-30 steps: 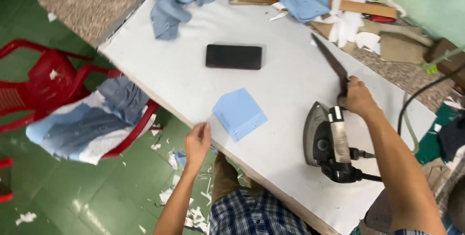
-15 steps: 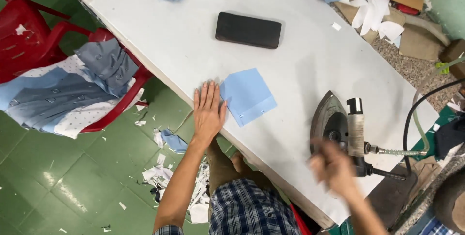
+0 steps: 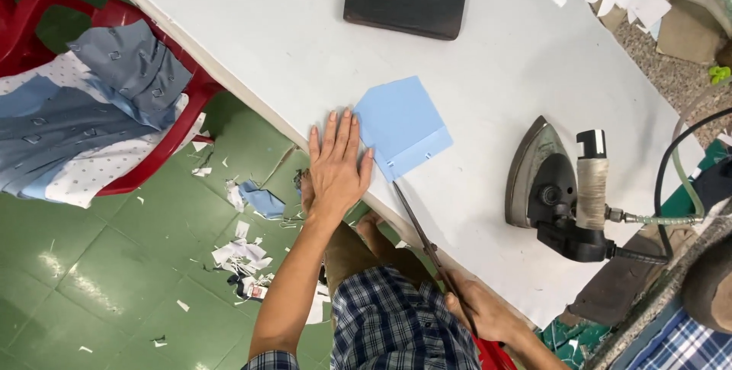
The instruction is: The person irons a small piece of light blue fabric on a white table, then uses scissors to trim its edges. They repeat the ironing and trimming process several times, handling the fabric and tools directly.
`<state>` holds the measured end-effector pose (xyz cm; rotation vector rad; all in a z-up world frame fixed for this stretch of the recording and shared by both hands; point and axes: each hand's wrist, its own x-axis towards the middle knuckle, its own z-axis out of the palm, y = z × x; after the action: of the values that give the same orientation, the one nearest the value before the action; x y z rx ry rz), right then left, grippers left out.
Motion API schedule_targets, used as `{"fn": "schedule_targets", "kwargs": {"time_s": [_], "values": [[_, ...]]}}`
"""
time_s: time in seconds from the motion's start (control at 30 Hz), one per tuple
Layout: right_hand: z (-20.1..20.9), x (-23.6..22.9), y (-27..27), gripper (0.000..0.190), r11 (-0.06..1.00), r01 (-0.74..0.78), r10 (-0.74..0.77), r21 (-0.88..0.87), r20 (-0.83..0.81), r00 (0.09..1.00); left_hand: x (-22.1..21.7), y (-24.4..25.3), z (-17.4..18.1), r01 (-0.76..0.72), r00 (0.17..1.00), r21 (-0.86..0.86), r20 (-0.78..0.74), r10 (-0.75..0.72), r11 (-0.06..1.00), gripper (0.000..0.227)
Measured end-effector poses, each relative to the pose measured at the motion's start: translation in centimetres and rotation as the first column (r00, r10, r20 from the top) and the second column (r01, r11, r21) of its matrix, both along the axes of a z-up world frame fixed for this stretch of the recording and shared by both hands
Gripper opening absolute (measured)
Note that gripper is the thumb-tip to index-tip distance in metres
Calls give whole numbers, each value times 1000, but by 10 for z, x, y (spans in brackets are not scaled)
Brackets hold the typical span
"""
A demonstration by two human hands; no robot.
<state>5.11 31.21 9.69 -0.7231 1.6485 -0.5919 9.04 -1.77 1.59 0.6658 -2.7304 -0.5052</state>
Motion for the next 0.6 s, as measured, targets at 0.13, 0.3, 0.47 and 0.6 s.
{"fn": "schedule_targets", "kwargs": {"time_s": [0.13, 0.3, 0.47, 0.6], "values": [[-15, 12, 2, 97, 985, 155, -168, 78, 189, 968, 0, 1, -1, -10, 1000, -8, -13, 10, 1000, 59], [-22, 25, -11, 88, 977, 181, -196, 110, 144, 970, 2, 0, -5, -17, 1000, -12, -8, 17, 1000, 60], [-24, 36, -27, 90, 982, 152, -148, 116, -45, 988, 2, 0, -4, -17, 999, -23, -43, 16, 1000, 58], [-40, 42, -18, 78, 983, 166, -159, 77, -95, 983, 2, -1, -3, -16, 999, -22, -35, 15, 1000, 59]]}}
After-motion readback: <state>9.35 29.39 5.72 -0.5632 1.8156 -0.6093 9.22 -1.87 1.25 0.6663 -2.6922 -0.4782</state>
